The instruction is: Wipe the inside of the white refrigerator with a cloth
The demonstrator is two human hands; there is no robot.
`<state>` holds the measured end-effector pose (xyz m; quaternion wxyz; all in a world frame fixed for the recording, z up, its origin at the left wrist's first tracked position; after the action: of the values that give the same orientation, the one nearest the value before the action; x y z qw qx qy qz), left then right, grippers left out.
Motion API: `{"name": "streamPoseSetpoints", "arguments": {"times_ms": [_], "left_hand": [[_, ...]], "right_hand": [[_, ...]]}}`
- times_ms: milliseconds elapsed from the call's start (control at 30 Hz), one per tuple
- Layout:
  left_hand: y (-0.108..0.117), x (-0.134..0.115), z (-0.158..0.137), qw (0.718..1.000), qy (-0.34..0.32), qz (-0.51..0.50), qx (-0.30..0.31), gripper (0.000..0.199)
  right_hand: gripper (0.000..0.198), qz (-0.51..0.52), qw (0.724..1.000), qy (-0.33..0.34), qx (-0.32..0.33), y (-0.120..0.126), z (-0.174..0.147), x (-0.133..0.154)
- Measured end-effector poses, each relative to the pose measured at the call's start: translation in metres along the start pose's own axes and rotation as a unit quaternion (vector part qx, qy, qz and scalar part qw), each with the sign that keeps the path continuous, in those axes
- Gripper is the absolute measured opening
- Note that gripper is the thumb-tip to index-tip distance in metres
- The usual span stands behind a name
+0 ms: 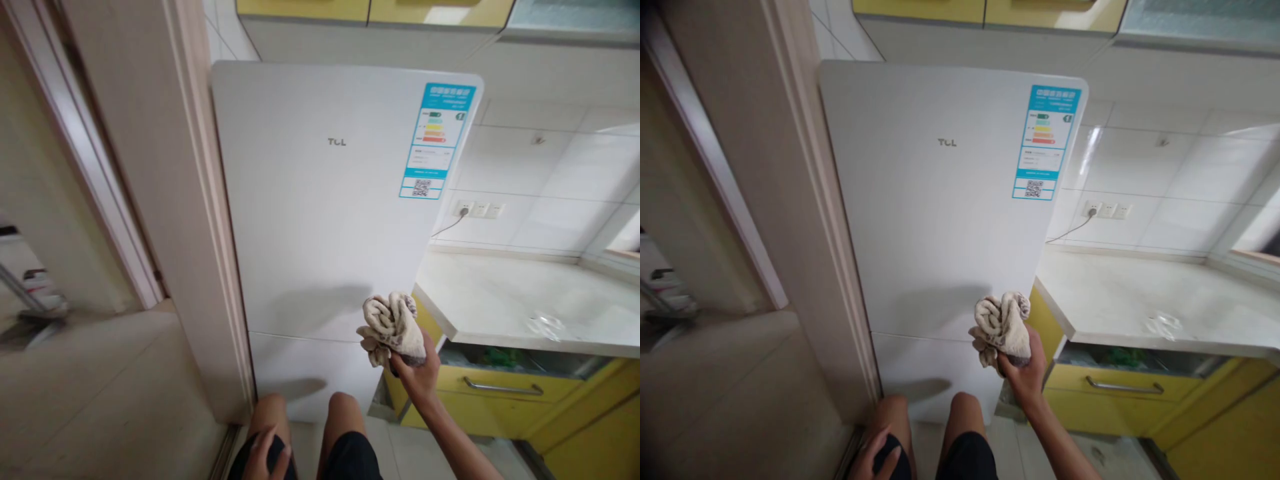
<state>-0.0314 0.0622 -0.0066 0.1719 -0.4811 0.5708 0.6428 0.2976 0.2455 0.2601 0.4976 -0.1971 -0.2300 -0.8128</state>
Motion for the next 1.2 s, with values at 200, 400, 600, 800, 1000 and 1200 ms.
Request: {"name": "streamPoseSetpoints", "arguments": {"times_ms": [200, 400, 600, 800, 1000, 1200], "left_hand": [[0.036, -0.181, -0.056, 0.912, -0.224, -0.337, -0.066, 0.069], [0.070, -0.190, -0.041, 0.823, -0.141, -0.539, -0.108, 0.095], [0.128, -0.126, -0.045, 0.674, 0.017, -0.679, -0.289, 0.082], [0.157, -0.093, -0.056, 0.594, 0.074, -0.720, -0.351, 0.059], [0.168, -0.058, -0.057, 0.596, 0.055, -0.709, -0.374, 0.070], [0.169, -0.026, -0.058, 0.603, 0.109, -0.705, -0.356, 0.054]], "right_hand": [[0.058, 0.054, 0.976, 0.190, 0.092, -0.071, -0.019, 0.118], [0.050, 0.052, 0.918, 0.352, 0.173, -0.119, -0.069, 0.220], [0.080, 0.113, 0.786, 0.427, 0.433, -0.161, -0.105, 0.260], [0.089, 0.239, 0.670, 0.407, 0.573, -0.179, -0.123, 0.270], [0.057, 0.326, 0.620, 0.355, 0.620, -0.207, -0.087, 0.295], [0.039, -0.085, 0.755, 0.410, 0.505, -0.312, -0.033, 0.269]]}}
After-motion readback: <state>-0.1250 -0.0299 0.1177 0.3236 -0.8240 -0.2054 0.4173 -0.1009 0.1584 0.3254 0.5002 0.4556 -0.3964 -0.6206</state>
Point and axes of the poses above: each hand's wrist, its own z-axis towards the middle knuckle, its own y-axis out of the back of the hand, x = y × z, the point moved 7 cm from there along z, towards the middle knuckle, and after that the axes turned 2 degrees about x, right-handed, at the moved point
